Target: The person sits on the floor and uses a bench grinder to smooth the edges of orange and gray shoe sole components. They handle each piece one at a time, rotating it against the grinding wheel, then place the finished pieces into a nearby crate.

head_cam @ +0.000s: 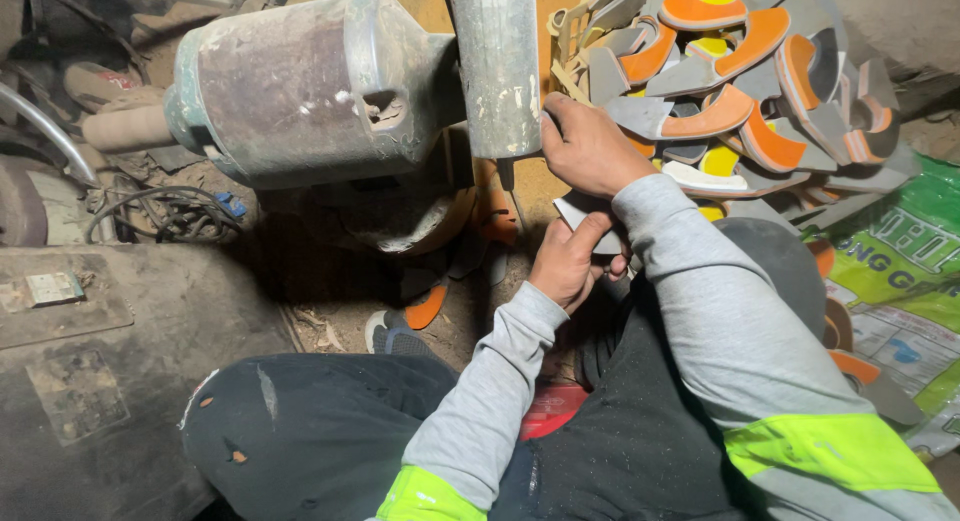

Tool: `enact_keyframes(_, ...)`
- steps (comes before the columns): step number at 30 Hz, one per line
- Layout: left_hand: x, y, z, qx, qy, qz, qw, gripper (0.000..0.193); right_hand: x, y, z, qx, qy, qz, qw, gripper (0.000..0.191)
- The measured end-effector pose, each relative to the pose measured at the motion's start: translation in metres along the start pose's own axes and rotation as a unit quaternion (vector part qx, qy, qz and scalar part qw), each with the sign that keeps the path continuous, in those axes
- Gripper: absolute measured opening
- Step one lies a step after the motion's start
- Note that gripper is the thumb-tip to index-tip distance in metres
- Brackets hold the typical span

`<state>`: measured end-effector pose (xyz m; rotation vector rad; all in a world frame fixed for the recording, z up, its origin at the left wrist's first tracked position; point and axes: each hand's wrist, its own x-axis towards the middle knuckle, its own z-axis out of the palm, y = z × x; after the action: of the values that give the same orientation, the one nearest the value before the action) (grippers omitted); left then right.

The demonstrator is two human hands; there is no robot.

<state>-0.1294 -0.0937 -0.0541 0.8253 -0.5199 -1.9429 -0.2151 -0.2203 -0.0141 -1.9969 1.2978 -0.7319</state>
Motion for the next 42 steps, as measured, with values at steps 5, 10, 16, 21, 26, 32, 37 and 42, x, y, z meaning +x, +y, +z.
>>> enact_keyframes(5,-0.002,-0.017,-0.01,0.006,-0.009,-0.004,1.0,0.022,-0.008,0.0,-0.002,-0.018,-0.087,0.066,0.994,0.037)
enact_keyframes(10,-0.014,-0.045,-0.022,0.378,0.15,0.04,0.913,0.031,-0.021,0.023,-0.018,0.037,-0.267,0.063,0.961,0.051)
enact_keyframes(16,-0.017,-0.041,-0.02,0.368,0.159,0.016,0.916,0.031,-0.02,0.028,-0.02,0.017,-0.204,-0.011,0.979,0.054)
enact_keyframes(21,-0.01,-0.022,-0.009,0.204,0.021,0.023,0.978,0.028,-0.017,0.006,-0.013,0.02,-0.181,0.113,0.977,0.045)
enact_keyframes(26,-0.006,-0.007,-0.008,0.097,-0.014,0.025,0.995,0.021,-0.008,-0.006,-0.004,0.027,-0.071,0.033,0.997,0.039)
enact_keyframes(32,0.0,-0.006,-0.007,0.052,-0.041,0.041,0.997,0.021,-0.002,-0.007,-0.004,-0.017,-0.062,0.014,0.998,0.034)
enact_keyframes(37,0.003,-0.014,-0.014,0.063,-0.016,0.022,0.998,0.021,-0.002,-0.003,-0.001,-0.05,-0.073,0.054,0.995,0.037)
enact_keyframes(42,-0.006,-0.035,-0.023,0.345,0.126,0.064,0.928,0.027,-0.013,0.014,-0.023,0.058,-0.206,-0.011,0.977,0.049)
